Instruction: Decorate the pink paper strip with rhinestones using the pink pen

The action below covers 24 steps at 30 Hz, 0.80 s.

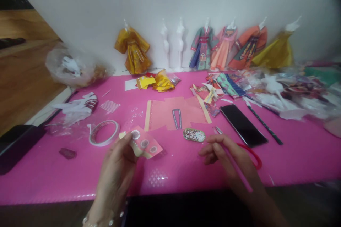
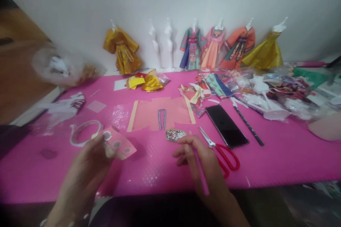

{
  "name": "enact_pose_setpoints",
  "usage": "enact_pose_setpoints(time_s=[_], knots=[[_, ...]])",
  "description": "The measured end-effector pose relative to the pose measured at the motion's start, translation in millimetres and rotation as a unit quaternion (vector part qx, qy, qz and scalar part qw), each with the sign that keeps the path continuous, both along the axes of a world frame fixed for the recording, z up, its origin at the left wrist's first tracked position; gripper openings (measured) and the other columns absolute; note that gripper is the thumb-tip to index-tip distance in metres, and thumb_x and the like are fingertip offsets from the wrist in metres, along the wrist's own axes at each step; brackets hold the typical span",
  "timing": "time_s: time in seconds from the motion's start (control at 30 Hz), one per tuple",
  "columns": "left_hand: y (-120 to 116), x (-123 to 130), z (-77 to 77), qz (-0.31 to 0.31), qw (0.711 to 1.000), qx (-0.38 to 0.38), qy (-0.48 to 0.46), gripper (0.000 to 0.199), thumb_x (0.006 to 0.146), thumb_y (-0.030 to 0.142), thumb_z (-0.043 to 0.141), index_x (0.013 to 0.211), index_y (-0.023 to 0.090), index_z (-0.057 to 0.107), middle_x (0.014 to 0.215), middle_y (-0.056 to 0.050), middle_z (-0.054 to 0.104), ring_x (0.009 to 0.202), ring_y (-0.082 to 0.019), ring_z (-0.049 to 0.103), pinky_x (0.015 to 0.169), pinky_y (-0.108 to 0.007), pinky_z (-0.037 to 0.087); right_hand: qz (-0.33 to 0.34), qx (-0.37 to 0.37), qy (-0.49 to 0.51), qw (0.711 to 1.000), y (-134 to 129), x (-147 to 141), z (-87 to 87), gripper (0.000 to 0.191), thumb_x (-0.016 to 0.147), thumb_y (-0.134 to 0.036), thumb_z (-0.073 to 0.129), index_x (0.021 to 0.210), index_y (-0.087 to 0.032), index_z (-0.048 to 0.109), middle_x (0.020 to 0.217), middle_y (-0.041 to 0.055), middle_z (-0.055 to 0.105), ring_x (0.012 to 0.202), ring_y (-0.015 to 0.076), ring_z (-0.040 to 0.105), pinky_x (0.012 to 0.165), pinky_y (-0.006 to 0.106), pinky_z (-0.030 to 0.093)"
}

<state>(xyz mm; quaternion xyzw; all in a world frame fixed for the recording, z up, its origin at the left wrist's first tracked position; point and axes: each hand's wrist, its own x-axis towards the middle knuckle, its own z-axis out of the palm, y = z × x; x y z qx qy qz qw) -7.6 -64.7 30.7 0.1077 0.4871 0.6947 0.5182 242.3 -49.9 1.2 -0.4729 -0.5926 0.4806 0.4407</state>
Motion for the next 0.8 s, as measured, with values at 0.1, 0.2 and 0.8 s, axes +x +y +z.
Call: enact_pose_setpoints(time_s=[0.1,0.2,0.8], knots=[[-3,-10,-3.2,0.016,1.000,0.001,-0.005,0.007,0.068,0.017,0.074,0.071,0.014,0.069,0.059,0.001,0.070,0.050,-0.014,0.063,0.048,-0.024,0.058,0.080,0.076,-0.142,0.984,-2,-4,-12.2,0.013,0.097,-0.026,0.047,0.099,-0.025,0.060,0.088,0.0013,0.072,0.073,0.0180,0.069,0.066,0.031,0.056],[-8,-11,-12.7,0.024,0.999,-0.008,-0.021,0.007,0.067,0.014,0.074,0.071,0.013,0.069,0.059,0.000,0.070,0.052,-0.014,0.065,0.048,-0.022,0.057,0.167,0.211,-0.210,0.940,-8,-17,-23.2,0.024,0.093,-0.013,0.048,0.110,-0.023,0.060,0.103,0.0061,0.070,0.096,0.0239,0.066,0.084,0.041,0.054],[-27,19,-44.4,-0.080,0.995,-0.008,-0.060,0.009,0.079,0.020,0.074,0.080,0.014,0.069,0.065,-0.001,0.072,0.060,-0.015,0.067,0.058,-0.023,0.054,0.129,0.225,-0.261,0.930,5,-24,-29.2,0.024,0.091,-0.014,0.047,0.110,-0.020,0.062,0.127,0.0138,0.063,0.125,0.0305,0.052,0.100,0.052,0.045]])
